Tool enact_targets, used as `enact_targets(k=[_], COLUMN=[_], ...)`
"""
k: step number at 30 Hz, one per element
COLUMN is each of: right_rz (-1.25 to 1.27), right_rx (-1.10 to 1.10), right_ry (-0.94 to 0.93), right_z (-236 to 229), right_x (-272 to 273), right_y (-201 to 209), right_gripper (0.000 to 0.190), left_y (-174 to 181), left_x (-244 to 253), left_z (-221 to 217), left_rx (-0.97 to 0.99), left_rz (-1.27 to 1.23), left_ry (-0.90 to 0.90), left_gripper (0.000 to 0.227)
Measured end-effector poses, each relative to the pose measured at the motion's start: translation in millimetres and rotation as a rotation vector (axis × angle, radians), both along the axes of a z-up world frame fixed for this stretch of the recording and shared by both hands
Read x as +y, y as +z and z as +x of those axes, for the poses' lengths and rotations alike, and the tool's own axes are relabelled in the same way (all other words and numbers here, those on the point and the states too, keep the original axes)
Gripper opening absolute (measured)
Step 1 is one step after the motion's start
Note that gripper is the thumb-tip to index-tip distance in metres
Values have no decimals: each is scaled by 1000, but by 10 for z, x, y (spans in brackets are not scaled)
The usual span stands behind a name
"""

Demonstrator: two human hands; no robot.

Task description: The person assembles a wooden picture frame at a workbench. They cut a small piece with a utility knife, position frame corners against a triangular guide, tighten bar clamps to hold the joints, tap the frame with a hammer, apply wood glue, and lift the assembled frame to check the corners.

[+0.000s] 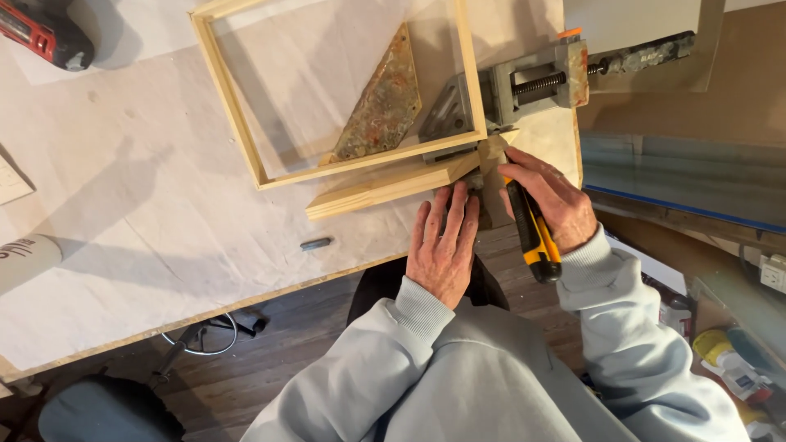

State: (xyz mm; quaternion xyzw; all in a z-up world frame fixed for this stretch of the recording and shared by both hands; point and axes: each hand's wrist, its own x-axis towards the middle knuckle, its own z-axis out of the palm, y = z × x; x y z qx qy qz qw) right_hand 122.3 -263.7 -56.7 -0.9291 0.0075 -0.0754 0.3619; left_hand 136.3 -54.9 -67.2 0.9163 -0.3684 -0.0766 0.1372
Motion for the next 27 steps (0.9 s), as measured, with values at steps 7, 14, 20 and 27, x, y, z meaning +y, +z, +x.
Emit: enact_targets(k=[7, 14, 20, 27], right_rz=[66, 116, 43, 92], right_rx=[54, 63, 10, 14], right_ry=[60, 129, 175, 194], right_z=[-20, -32, 126, 19], right_x=[-26, -157, -138, -16], right_y=[66, -61, 137, 151], right_gripper=[28, 32, 37, 36], left_y=[-62, -52, -52, -37], left_x=[-23, -30, -33, 15], left_z=[-11, 27, 35, -30], left_rx=[-41, -59, -70, -65], left_rz=[-4, -46, -29, -64], left_ry=[9, 32, 24, 29], left_gripper=[55, 49, 51, 52])
